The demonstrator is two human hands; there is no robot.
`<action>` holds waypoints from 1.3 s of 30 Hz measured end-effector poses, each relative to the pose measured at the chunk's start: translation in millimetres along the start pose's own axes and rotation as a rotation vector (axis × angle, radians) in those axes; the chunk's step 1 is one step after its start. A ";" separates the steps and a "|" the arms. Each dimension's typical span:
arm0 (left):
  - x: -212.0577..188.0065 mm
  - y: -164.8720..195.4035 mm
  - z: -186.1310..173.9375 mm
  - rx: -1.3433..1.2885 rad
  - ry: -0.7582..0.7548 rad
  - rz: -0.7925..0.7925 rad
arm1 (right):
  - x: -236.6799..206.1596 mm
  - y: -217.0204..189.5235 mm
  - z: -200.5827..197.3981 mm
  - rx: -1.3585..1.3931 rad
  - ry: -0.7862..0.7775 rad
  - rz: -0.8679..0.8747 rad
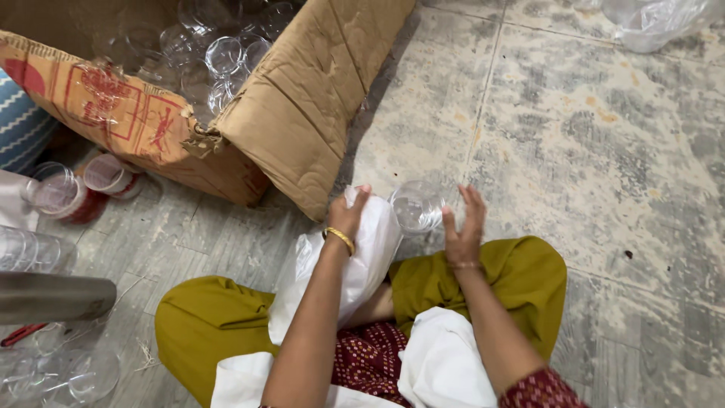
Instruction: The person sits on the floor and wraps clear plastic containers in white plastic bags one at a time, then places the wrapped containers into a large cardboard box filled with similar containers, stacking and arranging them by hand.
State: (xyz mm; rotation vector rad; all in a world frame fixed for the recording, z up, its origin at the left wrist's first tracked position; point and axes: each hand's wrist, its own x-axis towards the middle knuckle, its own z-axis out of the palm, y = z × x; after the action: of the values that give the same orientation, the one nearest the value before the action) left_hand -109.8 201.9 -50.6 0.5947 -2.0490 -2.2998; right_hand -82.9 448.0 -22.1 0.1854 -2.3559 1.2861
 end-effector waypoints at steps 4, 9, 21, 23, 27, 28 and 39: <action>-17.4 34.0 -4.8 -0.327 -0.205 -0.133 | 1.5 -30.4 -2.7 0.406 -0.236 0.188; -44.5 65.7 -13.3 -0.375 -0.294 -0.165 | -1.2 -20.9 31.0 0.544 -0.589 0.361; -24.4 33.4 -32.8 -0.201 -0.374 -0.002 | -8.9 -15.4 34.6 0.288 -0.524 0.392; -19.2 29.5 -30.0 -0.130 -0.390 -0.005 | -5.3 -24.0 32.6 0.287 -0.481 0.398; -16.7 29.6 -23.1 -0.075 -0.396 -0.093 | 2.6 -29.8 34.5 0.461 -0.270 0.345; -18.5 29.5 -20.8 -0.080 -0.390 -0.121 | 2.0 -27.9 34.6 0.488 -0.209 0.306; 10.1 33.6 -34.7 -0.011 -0.724 -0.237 | 1.1 38.1 -15.5 1.607 -0.524 0.560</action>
State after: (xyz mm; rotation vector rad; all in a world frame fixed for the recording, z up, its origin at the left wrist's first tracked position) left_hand -117.6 161.2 -23.7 -0.0300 -2.3104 -2.9877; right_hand -91.3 482.2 -43.6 0.3554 -1.0178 3.4092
